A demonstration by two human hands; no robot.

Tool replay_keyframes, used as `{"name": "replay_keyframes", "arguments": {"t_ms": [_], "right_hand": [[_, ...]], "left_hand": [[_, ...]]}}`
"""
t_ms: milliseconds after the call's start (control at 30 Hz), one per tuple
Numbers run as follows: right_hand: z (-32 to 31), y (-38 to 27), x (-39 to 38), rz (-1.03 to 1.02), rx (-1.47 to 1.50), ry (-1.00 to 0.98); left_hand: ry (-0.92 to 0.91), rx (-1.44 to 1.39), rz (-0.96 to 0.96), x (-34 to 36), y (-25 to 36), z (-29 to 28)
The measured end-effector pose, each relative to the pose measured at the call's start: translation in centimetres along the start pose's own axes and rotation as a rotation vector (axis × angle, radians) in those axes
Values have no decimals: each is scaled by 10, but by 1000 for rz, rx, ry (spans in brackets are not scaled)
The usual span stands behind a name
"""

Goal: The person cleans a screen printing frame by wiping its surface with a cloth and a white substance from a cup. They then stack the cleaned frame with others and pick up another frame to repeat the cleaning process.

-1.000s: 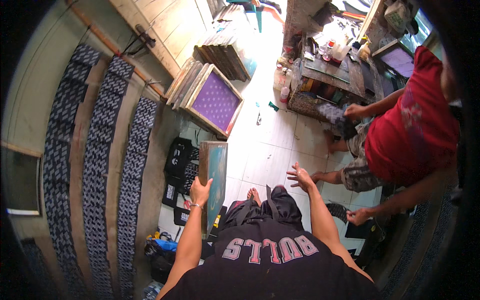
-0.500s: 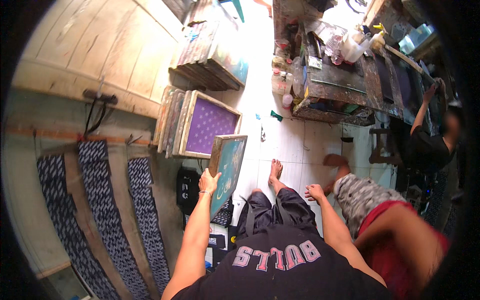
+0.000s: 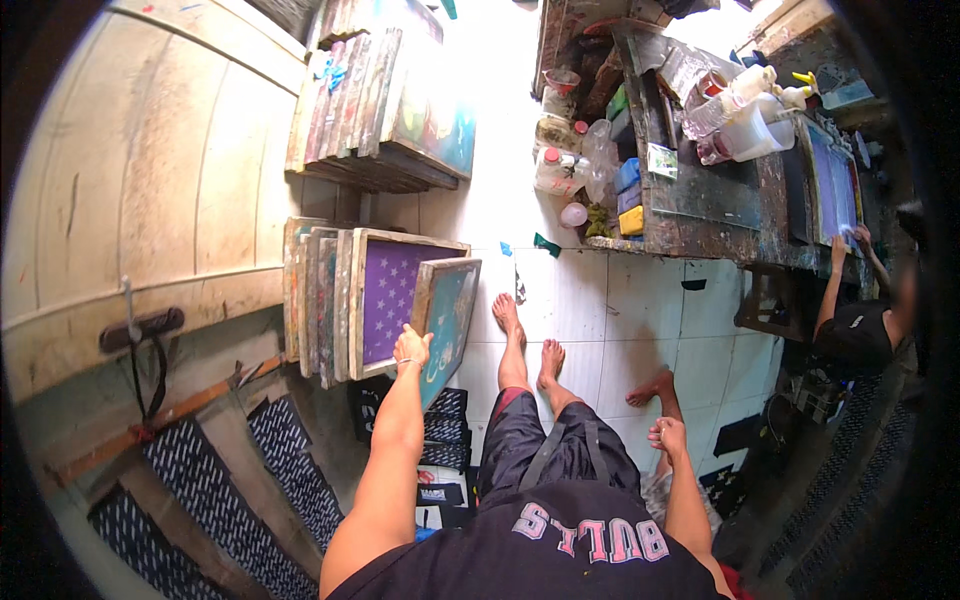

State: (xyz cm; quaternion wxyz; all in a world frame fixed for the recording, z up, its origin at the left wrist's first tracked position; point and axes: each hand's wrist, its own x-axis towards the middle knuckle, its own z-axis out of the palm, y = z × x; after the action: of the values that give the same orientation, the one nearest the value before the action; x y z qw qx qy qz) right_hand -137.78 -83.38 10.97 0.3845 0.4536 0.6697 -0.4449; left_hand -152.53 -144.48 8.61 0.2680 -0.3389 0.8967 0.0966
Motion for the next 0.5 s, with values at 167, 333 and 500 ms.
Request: {"name": "replay_keyframes", "arguments": {"t_ms": [167,333,500], "right_hand": [[41,-57,-23,57,-37,-13],[77,-139,-31,-5,68,-25],[94,-198,-36,-111,11,-44]], "left_hand": [[-74,-31,-97,74,-6,-21],[-163,29,-175,112,-17,-26],[-116,-23,-238,143,-40,-23]]}}
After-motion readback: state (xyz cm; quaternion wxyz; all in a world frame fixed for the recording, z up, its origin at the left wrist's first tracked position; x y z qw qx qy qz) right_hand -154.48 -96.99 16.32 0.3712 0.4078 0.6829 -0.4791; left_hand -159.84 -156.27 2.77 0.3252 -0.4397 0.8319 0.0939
